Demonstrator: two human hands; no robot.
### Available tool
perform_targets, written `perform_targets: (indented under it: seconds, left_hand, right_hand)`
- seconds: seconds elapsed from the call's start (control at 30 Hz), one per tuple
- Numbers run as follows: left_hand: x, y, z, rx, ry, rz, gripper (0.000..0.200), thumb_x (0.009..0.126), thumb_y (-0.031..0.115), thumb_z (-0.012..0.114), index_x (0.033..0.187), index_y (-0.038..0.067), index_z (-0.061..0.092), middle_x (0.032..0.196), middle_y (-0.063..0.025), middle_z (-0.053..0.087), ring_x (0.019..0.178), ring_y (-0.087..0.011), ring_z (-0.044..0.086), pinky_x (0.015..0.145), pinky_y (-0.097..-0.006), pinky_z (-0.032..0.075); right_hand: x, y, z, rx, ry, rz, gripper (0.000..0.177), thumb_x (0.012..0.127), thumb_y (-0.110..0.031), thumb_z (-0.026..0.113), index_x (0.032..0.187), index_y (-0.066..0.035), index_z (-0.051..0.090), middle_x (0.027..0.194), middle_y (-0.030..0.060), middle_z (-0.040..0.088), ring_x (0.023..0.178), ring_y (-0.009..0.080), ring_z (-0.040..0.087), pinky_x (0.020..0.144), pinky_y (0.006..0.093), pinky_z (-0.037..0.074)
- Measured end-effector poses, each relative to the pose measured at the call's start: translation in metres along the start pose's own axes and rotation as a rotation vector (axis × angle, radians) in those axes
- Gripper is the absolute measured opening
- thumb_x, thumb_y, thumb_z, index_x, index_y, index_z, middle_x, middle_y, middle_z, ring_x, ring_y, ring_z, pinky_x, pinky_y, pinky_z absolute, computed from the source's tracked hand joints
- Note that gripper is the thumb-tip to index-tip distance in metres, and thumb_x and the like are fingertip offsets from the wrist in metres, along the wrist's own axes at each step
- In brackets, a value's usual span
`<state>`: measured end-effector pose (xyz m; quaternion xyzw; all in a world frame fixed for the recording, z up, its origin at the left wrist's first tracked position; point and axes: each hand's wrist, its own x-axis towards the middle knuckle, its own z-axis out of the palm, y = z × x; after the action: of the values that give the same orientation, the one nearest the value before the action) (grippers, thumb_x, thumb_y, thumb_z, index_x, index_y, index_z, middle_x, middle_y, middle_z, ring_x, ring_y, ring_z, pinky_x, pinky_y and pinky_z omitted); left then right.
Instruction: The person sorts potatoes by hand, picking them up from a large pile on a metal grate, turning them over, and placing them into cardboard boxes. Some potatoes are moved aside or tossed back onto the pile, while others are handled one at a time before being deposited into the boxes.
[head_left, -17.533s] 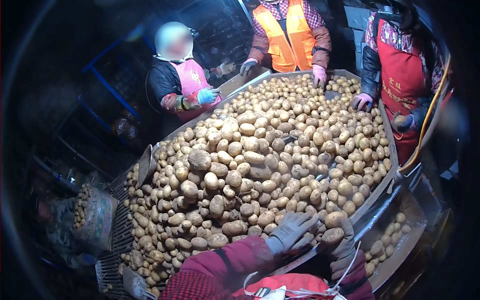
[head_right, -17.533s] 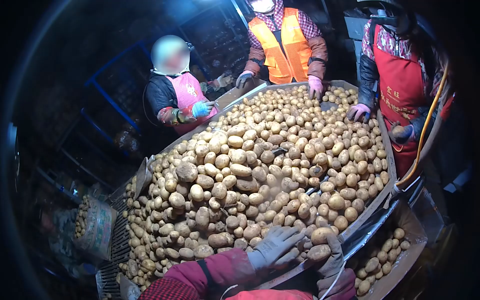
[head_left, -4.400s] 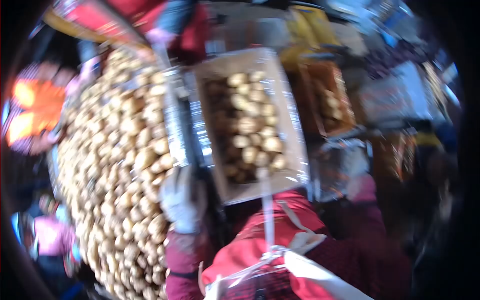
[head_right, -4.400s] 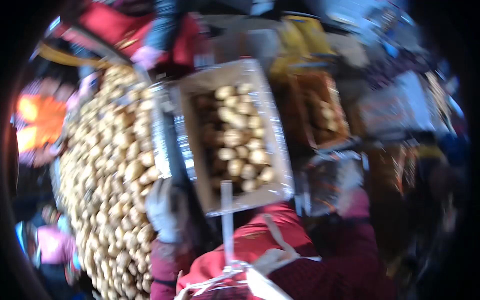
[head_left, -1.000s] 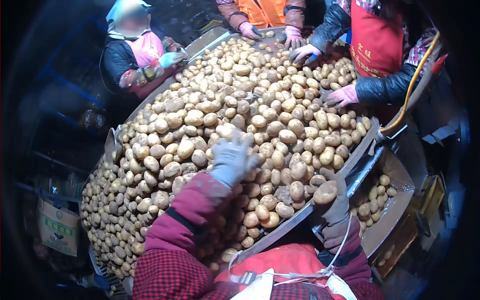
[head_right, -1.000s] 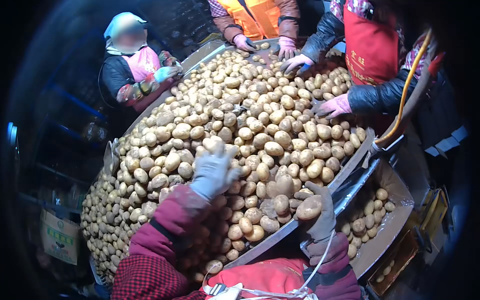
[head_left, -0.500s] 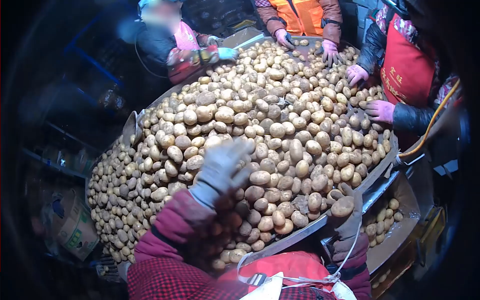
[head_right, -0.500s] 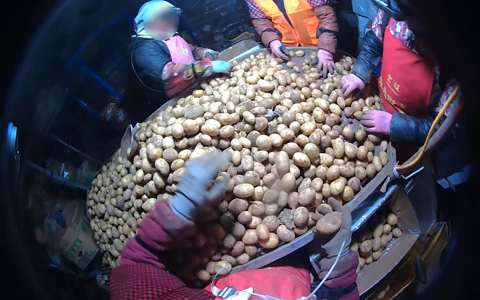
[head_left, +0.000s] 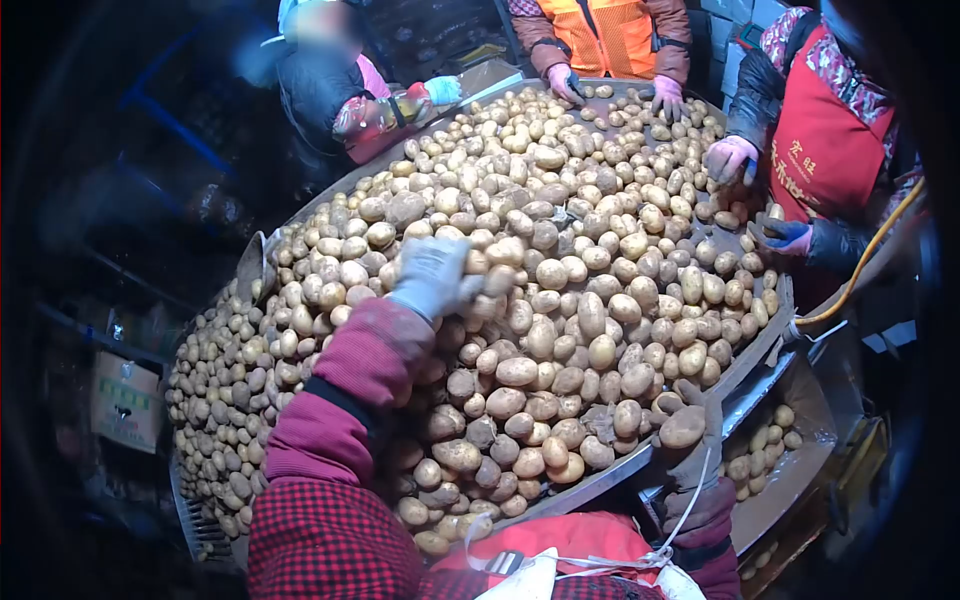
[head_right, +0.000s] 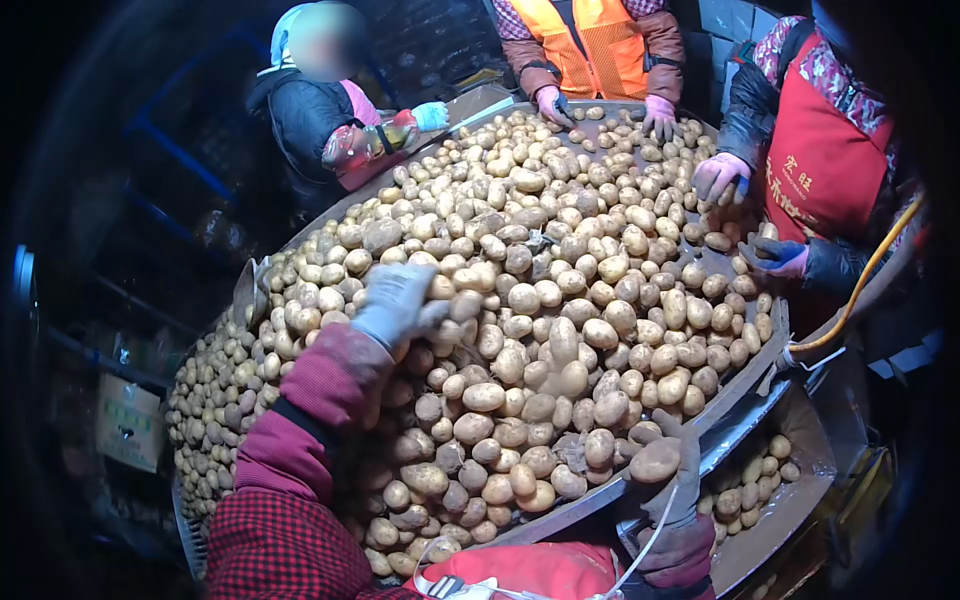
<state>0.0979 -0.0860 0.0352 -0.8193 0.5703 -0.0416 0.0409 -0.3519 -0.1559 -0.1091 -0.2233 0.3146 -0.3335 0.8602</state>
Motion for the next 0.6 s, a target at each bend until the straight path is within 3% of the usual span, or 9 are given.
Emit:
perform_targets:
  seconds: [0.03,0.1,0.17,0.23,0.3,0.37,0.43,0.47,0.6]
  left_hand:
    - [-0.003,0.017,0.003,-0.181,-0.020,0.031,0.061,0.083,0.053,0.073,0.126,0.010,0.065,0.109,-0.0184,0.071,0.103,-0.0409,0.067,0.089,-0.0524,0.052]
    - [-0.014,0.057,0.009,-0.126,-0.178,0.113,0.059,0.085,0.047,0.074,0.128,0.008,0.064,0.113,-0.0202,0.070,0.104,-0.0424,0.066,0.090,-0.0516,0.052]
    - [-0.028,0.080,0.037,-0.304,0.003,0.202,0.059,0.087,0.043,0.075,0.131,0.006,0.063,0.119,-0.0226,0.069,0.109,-0.0423,0.066,0.094,-0.0498,0.053]
    - [-0.035,0.104,0.017,-0.734,-0.138,0.000,0.063,0.089,0.042,0.074,0.142,0.010,0.059,0.130,-0.0233,0.067,0.121,-0.0375,0.065,0.104,-0.0458,0.050]
    - [-0.036,0.112,0.028,-1.096,-0.085,-0.026,0.059,0.098,0.043,0.068,0.145,0.009,0.057,0.133,-0.0197,0.067,0.120,-0.0314,0.067,0.103,-0.0409,0.051]
    - [-0.040,0.116,0.028,-1.632,-0.254,-0.191,0.053,0.109,0.047,0.051,0.143,0.007,0.059,0.117,-0.0073,0.068,0.097,-0.0165,0.068,0.082,-0.0317,0.058]
    - [-0.041,0.122,0.032,-1.855,-0.279,-0.285,0.049,0.112,0.046,0.045,0.140,0.008,0.058,0.108,-0.0061,0.069,0.089,-0.0163,0.069,0.067,-0.0319,0.060]
    - [-0.042,0.125,0.033,-1.985,-0.314,-0.335,0.049,0.111,0.048,0.046,0.138,0.009,0.059,0.106,-0.0074,0.069,0.089,-0.0182,0.070,0.068,-0.0322,0.060]
    - [-0.045,0.136,0.055,-1.987,-0.359,-0.164,0.054,0.109,0.053,0.048,0.139,0.010,0.059,0.119,-0.0116,0.069,0.091,-0.0252,0.069,0.076,-0.0427,0.060]
  right_hand:
    - [-0.001,-0.001,-0.002,-0.024,0.029,-0.006,0.082,0.098,-0.071,0.051,0.151,-0.008,0.045,0.124,0.0202,0.062,0.103,0.0334,0.072,0.077,0.0466,0.064]
    - [-0.002,-0.003,0.000,-0.002,-0.008,0.010,0.078,0.102,-0.066,0.049,0.153,-0.008,0.044,0.125,0.0205,0.062,0.104,0.0330,0.072,0.080,0.0455,0.064]
    - [-0.002,-0.003,0.002,-0.099,-0.015,-0.018,0.076,0.102,-0.065,0.048,0.152,-0.007,0.045,0.125,0.0198,0.062,0.102,0.0314,0.073,0.079,0.0422,0.064]
    - [-0.006,-0.004,0.006,-0.145,-0.017,-0.085,0.057,0.103,-0.031,0.063,0.150,-0.005,0.043,0.122,0.0219,0.062,0.101,0.0315,0.072,0.077,0.0395,0.064]
    - [-0.007,-0.013,0.016,0.266,-0.001,0.088,0.056,0.100,-0.016,0.065,0.150,-0.006,0.043,0.121,0.0228,0.061,0.101,0.0318,0.071,0.077,0.0397,0.064]
    - [-0.008,-0.006,0.011,-0.014,-0.053,-0.045,0.053,0.100,-0.017,0.064,0.149,-0.009,0.044,0.125,0.0241,0.057,0.102,0.0332,0.071,0.078,0.0407,0.065]
    - [-0.010,-0.009,0.013,-0.079,-0.030,-0.056,0.053,0.100,-0.016,0.064,0.148,-0.008,0.044,0.126,0.0250,0.056,0.105,0.0341,0.071,0.077,0.0403,0.064]
    - [-0.010,-0.009,0.013,-0.030,-0.035,-0.042,0.055,0.099,-0.014,0.067,0.148,-0.008,0.044,0.126,0.0237,0.058,0.103,0.0336,0.072,0.077,0.0395,0.064]
    - [-0.010,-0.008,0.017,0.078,-0.010,-0.006,0.064,0.095,-0.051,0.069,0.135,-0.003,0.058,0.099,0.0150,0.069,0.085,0.0270,0.074,0.070,0.0402,0.064]
